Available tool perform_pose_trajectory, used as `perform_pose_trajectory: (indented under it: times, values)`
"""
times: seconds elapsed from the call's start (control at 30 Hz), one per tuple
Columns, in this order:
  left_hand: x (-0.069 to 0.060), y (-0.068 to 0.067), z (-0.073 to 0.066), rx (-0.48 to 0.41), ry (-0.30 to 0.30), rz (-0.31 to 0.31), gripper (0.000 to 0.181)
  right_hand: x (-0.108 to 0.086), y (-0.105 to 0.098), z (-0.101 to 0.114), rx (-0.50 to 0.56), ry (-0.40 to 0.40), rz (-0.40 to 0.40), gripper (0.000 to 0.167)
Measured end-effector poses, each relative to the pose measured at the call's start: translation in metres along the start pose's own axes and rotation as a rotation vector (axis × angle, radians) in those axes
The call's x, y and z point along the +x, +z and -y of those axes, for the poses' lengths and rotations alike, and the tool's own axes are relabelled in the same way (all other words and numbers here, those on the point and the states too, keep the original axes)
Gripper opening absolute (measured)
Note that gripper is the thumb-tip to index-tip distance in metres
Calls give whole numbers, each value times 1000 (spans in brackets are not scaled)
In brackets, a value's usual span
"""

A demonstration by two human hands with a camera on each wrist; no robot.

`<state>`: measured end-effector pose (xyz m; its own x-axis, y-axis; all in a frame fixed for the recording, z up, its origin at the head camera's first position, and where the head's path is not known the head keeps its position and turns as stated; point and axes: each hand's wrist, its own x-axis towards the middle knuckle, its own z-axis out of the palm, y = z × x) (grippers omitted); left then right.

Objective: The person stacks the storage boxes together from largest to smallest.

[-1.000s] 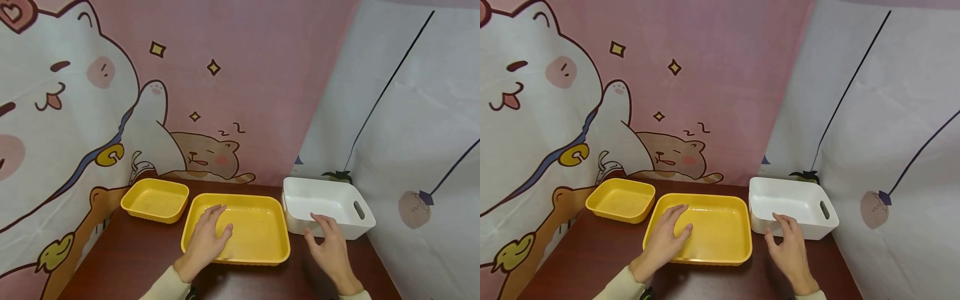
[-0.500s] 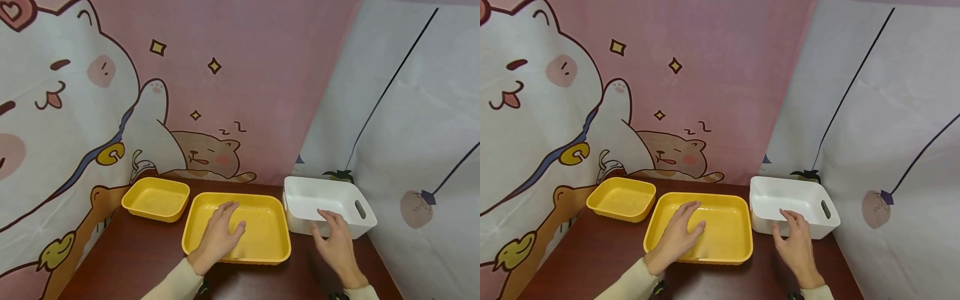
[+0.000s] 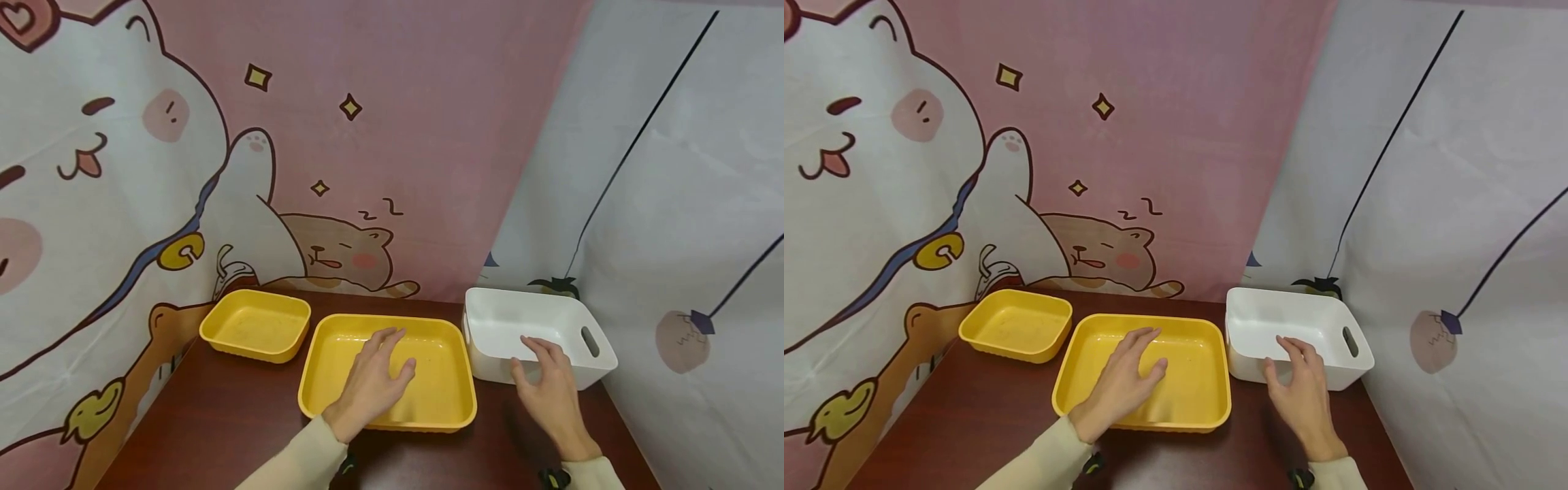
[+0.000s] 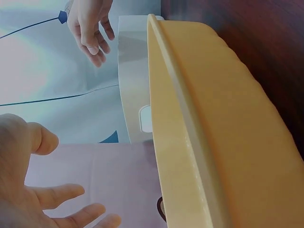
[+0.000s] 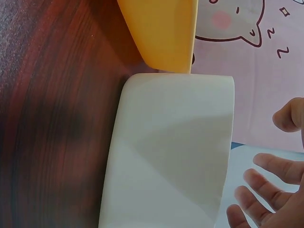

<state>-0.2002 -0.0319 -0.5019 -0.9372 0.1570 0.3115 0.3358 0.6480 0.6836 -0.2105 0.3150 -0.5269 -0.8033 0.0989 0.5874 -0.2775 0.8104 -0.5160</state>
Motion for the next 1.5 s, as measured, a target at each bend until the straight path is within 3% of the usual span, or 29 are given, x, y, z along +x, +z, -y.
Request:
perform_pose_trajectory:
  times: [0.6,1.5]
  values:
    - [13,13,-16,-14,12,24,61,8,-5,-14,1,4,-27,49]
    - [27,44,-23,8,-9,77,61,20,-11,-36,-37,79,52,51]
